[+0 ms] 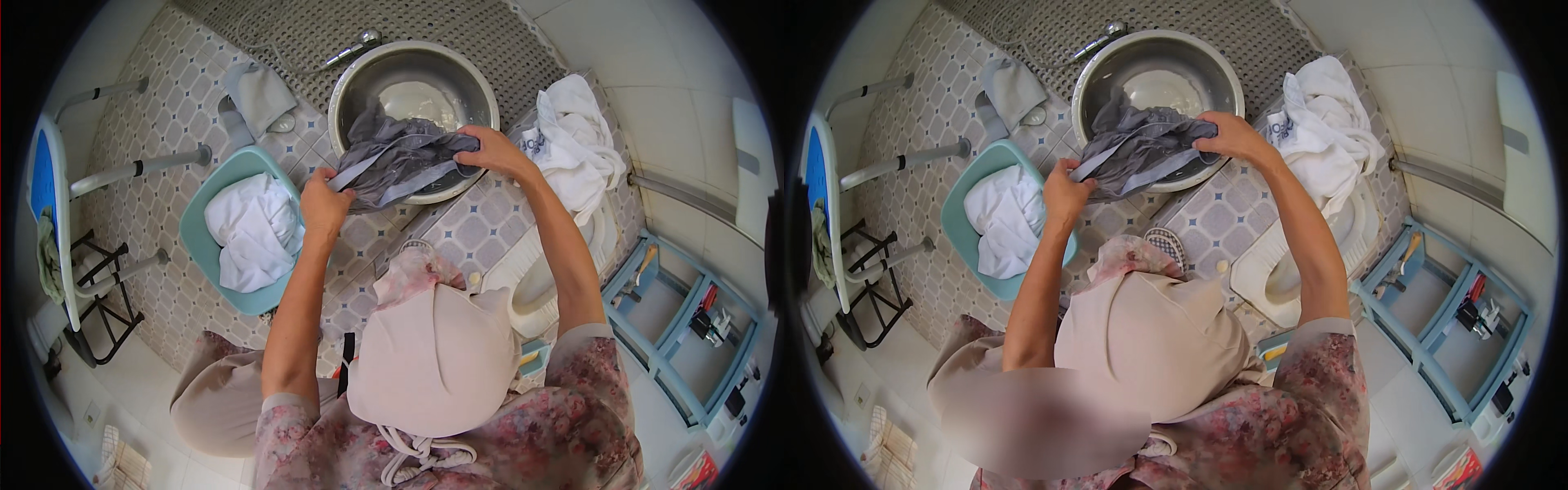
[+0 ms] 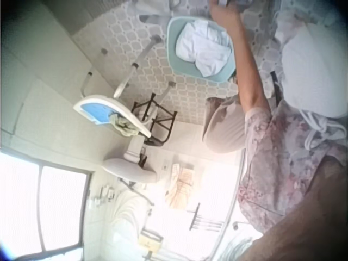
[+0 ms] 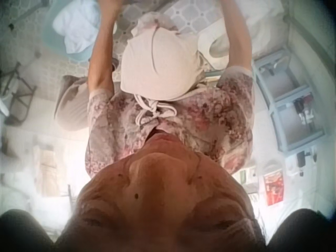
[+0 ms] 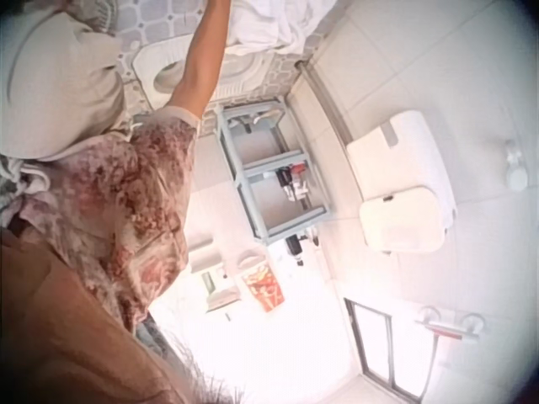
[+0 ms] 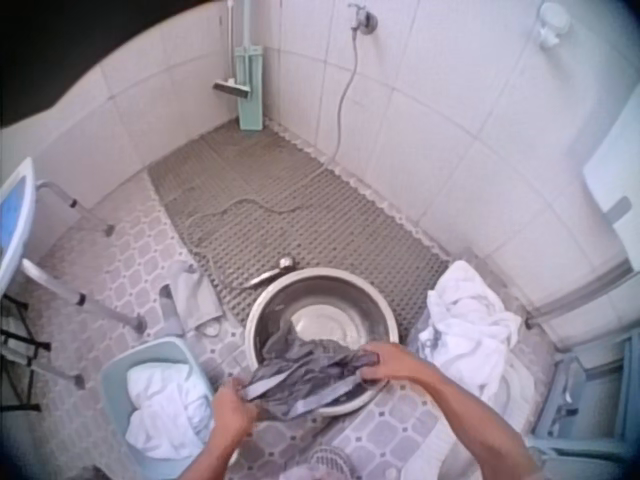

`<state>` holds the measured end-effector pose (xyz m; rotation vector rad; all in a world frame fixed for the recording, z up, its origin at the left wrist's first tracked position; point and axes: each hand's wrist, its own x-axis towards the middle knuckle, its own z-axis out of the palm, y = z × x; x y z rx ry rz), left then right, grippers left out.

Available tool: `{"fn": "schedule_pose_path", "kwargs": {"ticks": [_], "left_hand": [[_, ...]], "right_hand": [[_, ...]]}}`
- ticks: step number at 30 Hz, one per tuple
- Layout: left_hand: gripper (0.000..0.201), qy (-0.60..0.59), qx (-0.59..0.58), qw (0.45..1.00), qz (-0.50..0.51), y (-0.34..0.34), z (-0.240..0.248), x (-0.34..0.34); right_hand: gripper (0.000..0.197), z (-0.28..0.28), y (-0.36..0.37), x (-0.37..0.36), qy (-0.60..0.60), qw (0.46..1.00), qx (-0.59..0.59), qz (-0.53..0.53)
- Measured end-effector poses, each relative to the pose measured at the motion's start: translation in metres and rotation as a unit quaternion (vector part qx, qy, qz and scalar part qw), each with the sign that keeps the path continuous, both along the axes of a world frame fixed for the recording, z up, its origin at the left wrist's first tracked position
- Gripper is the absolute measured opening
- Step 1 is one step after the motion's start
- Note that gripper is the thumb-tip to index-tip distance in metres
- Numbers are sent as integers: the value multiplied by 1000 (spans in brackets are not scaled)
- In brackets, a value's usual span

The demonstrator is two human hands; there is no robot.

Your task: The person hand-washes laundry by rubbing garments with a bar of soap, scrubbing them in a metal basin with water, and transferring clothes between the basin and a tub.

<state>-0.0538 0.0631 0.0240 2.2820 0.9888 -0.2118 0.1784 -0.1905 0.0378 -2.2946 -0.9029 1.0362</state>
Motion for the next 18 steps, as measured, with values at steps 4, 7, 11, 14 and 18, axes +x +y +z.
{"fn": "schedule_pose_path", "kwargs": {"ticks": [4,7,11,14,18], "left_hand": [[29,-24,-33,997,61,-1,1,4],[27,-82,-144,976,140,1,-2,11],[24,-95,-142,971,166,-1,3,21],[23,-152,-40,973,168,17,-2,1],[18,-180,41,967,177,17,11,-12]], "right_hand": [[42,25,-12,-8,257,945,78,-187],[40,32,-18,-6,276,930,102,-222],[40,35,-21,-4,199,953,118,-198],[37,30,7,-12,252,922,151,-251],[27,-3,26,-33,275,914,193,-228]]}}
